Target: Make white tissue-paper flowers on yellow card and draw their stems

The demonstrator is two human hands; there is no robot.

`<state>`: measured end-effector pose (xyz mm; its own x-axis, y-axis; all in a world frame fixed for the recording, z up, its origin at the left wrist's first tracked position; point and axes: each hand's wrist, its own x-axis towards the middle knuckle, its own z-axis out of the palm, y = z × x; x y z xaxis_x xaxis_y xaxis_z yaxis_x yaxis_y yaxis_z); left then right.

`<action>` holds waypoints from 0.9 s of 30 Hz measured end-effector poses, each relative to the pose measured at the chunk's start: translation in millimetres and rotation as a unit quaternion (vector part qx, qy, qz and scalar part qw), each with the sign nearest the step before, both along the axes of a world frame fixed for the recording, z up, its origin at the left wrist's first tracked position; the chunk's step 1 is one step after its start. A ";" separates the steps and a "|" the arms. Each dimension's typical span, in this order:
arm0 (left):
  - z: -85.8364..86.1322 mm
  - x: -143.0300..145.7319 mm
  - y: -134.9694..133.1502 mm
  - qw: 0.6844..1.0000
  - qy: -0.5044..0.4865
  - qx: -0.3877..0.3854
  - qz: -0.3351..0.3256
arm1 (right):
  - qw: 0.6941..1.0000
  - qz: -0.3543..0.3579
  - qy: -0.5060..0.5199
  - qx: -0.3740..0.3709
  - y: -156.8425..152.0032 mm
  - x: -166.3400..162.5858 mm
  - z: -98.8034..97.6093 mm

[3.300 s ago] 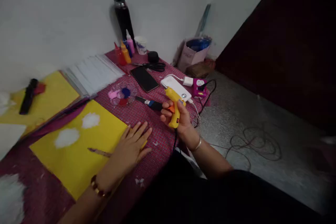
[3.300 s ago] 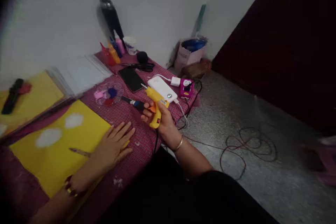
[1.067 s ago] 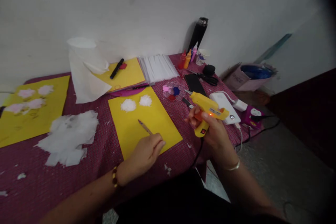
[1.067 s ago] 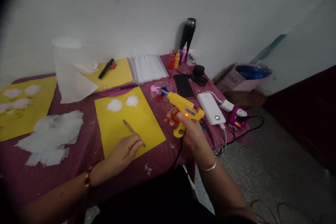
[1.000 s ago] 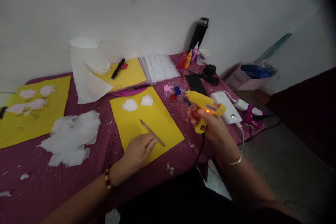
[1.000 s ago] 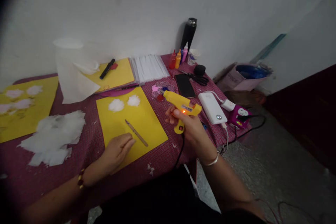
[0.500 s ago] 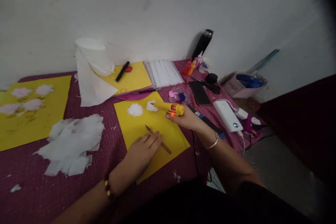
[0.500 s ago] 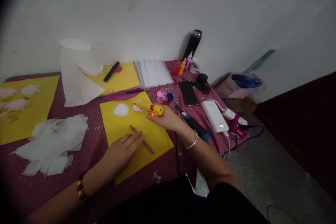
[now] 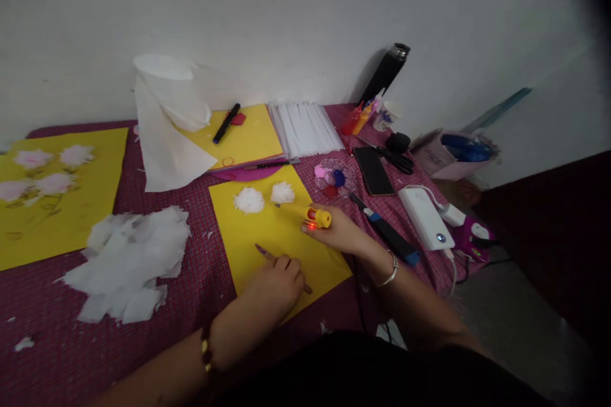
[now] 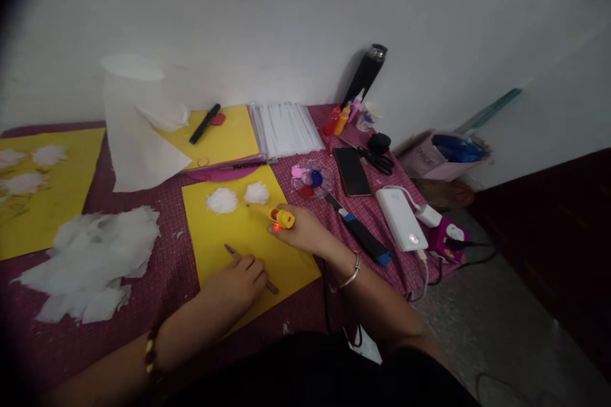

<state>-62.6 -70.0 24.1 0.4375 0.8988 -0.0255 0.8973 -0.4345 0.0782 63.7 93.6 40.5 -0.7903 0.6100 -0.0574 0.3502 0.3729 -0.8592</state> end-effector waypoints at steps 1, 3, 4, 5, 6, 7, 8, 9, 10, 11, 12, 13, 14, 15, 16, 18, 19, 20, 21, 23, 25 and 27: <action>2.1 2.9 0.5 1.000 0.008 -0.005 0.003 | 1.000 -0.005 -0.005 0.004 0.2 -0.2 0.7; 7.2 8.7 4.5 1.000 0.019 -0.025 0.003 | 1.000 -0.012 -0.017 0.013 1.4 -0.6 0.3; 9.9 10.8 8.0 0.999 0.022 -0.038 -0.001 | 1.000 -0.013 -0.022 0.018 2.3 -0.7 -0.9; 12.7 12.0 12.2 0.999 0.021 -0.048 -0.005 | 0.999 -0.011 -0.026 0.022 3.3 -0.7 -2.9; 15.4 12.0 17.0 0.998 0.018 -0.056 -0.010 | 0.999 -0.006 -0.028 0.025 4.3 -0.6 -5.4; 17.8 11.0 21.7 0.998 0.013 -0.060 -0.015 | 0.999 -0.001 -0.028 0.026 5.3 -0.4 -8.4; 19.9 9.1 26.2 0.998 0.007 -0.058 -0.021 | 0.999 0.004 -0.026 0.026 6.2 -0.1 -11.5; 21.6 6.7 29.9 0.998 0.001 -0.053 -0.025 | 0.999 0.008 -0.023 0.023 7.1 0.3 -14.5; 22.9 4.1 32.7 0.998 -0.004 -0.049 -0.028 | 1.000 0.010 -0.019 0.020 8.0 0.8 -17.3; 23.6 1.7 34.3 0.998 -0.006 -0.046 -0.031 | 1.000 0.011 -0.014 0.015 9.0 1.2 -19.5; 23.9 -0.3 34.6 0.998 -0.007 -0.047 -0.031 | 1.000 0.013 -0.009 0.009 10.0 1.7 -21.3; 23.6 -1.8 33.5 0.998 -0.005 -0.051 -0.026 | 1.000 0.015 -0.002 0.002 11.1 2.1 -22.4; 22.9 -3.0 31.0 0.998 -0.002 -0.059 -0.018 | 1.000 0.019 0.003 -0.007 12.4 2.4 -23.1; 21.9 -3.9 27.1 0.998 0.001 -0.069 -0.006 | 1.000 0.024 0.007 -0.018 13.9 2.7 -23.4; 20.7 -4.9 22.1 0.997 0.001 -0.079 0.007 | 0.999 0.028 0.010 -0.027 15.5 2.9 -23.4; 18.5 -7.3 9.7 0.994 -0.010 -0.097 0.042 | 0.998 0.034 0.010 -0.042 18.7 2.8 -22.7; 17.4 -8.8 3.3 0.993 -0.021 -0.104 0.058 | 0.998 0.039 0.009 -0.047 20.3 2.6 -22.2; 16.5 -10.3 -2.7 0.990 -0.031 -0.112 0.074 | 0.998 0.044 0.007 -0.051 21.6 2.2 -21.6; 15.7 -11.6 -8.0 0.988 -0.038 -0.119 0.089 | 0.997 0.050 0.005 -0.052 22.8 1.7 -21.0; 14.2 -12.9 -15.1 0.984 -0.041 -0.130 0.117 | 0.997 0.058 -0.002 -0.050 24.5 0.5 -20.3; 13.0 -12.3 -17.9 0.981 -0.034 -0.137 0.135 | 0.998 0.055 -0.007 -0.042 25.1 -0.9 -20.4; 12.5 -10.2 -17.9 0.979 -0.025 -0.140 0.147 | 0.998 0.046 -0.009 -0.035 25.1 -2.1 -21.5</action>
